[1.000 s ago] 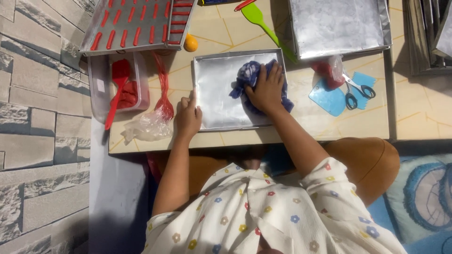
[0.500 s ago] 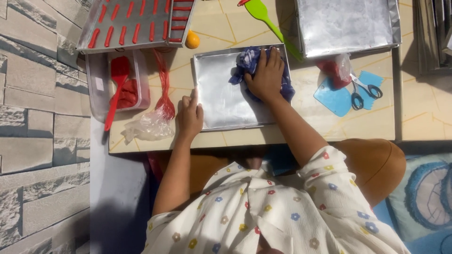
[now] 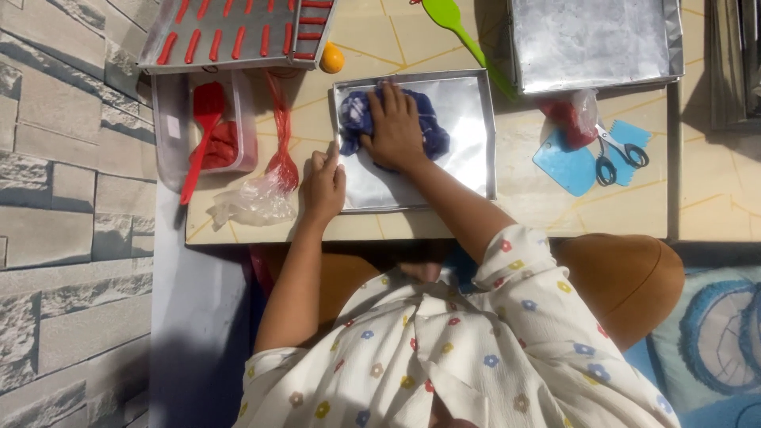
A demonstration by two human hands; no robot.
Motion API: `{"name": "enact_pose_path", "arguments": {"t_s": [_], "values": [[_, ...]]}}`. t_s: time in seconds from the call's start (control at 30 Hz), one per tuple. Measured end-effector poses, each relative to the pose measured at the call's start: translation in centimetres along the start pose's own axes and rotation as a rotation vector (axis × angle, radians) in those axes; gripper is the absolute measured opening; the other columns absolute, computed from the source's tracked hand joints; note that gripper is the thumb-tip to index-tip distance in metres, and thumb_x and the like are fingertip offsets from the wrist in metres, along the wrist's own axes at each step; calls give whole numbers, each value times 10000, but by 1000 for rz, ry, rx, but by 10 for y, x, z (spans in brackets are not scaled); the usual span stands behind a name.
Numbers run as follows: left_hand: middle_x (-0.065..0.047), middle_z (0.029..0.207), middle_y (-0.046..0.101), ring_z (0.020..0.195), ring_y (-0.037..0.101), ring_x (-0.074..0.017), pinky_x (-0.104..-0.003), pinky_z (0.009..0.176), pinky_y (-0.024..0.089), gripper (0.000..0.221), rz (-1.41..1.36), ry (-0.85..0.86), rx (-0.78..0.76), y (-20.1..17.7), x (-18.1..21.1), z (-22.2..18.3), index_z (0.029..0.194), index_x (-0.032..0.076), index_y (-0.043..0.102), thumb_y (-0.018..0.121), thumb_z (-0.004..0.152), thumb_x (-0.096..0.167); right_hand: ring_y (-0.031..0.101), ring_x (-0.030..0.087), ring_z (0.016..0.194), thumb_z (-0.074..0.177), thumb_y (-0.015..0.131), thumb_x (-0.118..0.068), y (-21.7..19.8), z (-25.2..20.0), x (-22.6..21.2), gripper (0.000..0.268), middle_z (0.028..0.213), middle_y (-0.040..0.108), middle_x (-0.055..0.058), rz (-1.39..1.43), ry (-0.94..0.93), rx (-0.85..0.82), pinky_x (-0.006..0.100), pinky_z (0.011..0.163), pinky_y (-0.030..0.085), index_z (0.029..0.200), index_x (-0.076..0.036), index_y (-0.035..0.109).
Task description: The person cleans a baking tray with a cloth, pipes red dough in lines, and smooths the lines with their finger.
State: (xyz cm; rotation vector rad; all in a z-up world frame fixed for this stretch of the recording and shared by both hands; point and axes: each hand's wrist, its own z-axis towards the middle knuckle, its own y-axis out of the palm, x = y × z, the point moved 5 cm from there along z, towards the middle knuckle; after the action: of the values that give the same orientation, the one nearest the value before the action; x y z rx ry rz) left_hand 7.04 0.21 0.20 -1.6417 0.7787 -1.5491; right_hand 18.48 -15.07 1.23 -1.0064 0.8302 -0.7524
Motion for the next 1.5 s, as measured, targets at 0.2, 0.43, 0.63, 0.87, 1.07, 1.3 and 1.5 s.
{"name": "enact_pose_path", "arguments": {"t_s": [0.2, 0.43, 0.63, 0.87, 1.07, 1.3, 1.5], "values": [[-16, 1081, 505, 1014, 601, -285, -456, 836, 570, 469, -29, -5, 95, 34, -36, 6, 1484, 216, 556, 513, 1017, 238, 405, 382, 1438, 801, 665, -482, 20, -7, -17, 747, 1503, 472, 195, 25, -234, -89, 543, 1133, 284, 1462, -153, 555], [-47, 1018, 508, 984, 576, -337, -462, 851, 518, 611, -98, 73, 223, 26, -37, 4, 1500, 261, 538, 599, 918, 87, 517, 307, 1380, 824, 569, -460, 4, -48, -23, 565, 1430, 578, 110, 196, -486, -169, 509, 1090, 359, 1299, -169, 663], [-88, 1008, 556, 971, 580, -332, -455, 860, 508, 507, -132, 41, 235, 25, -32, 5, 1475, 191, 570, 598, 973, 123, 548, 244, 1361, 863, 510, -412, -20, -75, -16, 482, 1378, 639, 65, 443, -592, -387, 503, 1113, 343, 1202, -137, 714], [-60, 1071, 609, 1015, 607, -264, -375, 854, 526, 444, -72, -48, 159, 29, -33, 10, 1466, 223, 587, 583, 1025, 178, 588, 281, 1313, 867, 546, -374, -44, -96, 14, 449, 1315, 674, 85, 537, -599, -478, 552, 1098, 362, 1164, -76, 702], [-71, 1066, 587, 996, 597, -286, -411, 847, 530, 459, -51, 20, 168, 30, -35, 11, 1486, 202, 567, 578, 1027, 196, 478, 226, 1445, 876, 563, -462, -59, -121, 49, 486, 1508, 567, 1, 383, -542, -468, 549, 1141, 337, 1243, -169, 685], [-126, 1047, 614, 958, 621, -345, -463, 816, 554, 463, -13, 63, 133, -4, -5, 1, 1475, 139, 575, 585, 1012, 165, 445, 219, 1454, 852, 590, -517, -71, -100, 58, 576, 1567, 463, -14, 137, -279, -356, 565, 1123, 373, 1365, -258, 619], [-130, 1091, 623, 1003, 636, -320, -438, 823, 576, 463, 0, 44, 19, -21, 11, -2, 1474, 104, 562, 573, 1015, 163, 417, 281, 1462, 839, 627, -477, -43, -60, 87, 624, 1548, 457, 46, 44, 23, -201, 580, 1106, 363, 1440, -317, 575]]}}
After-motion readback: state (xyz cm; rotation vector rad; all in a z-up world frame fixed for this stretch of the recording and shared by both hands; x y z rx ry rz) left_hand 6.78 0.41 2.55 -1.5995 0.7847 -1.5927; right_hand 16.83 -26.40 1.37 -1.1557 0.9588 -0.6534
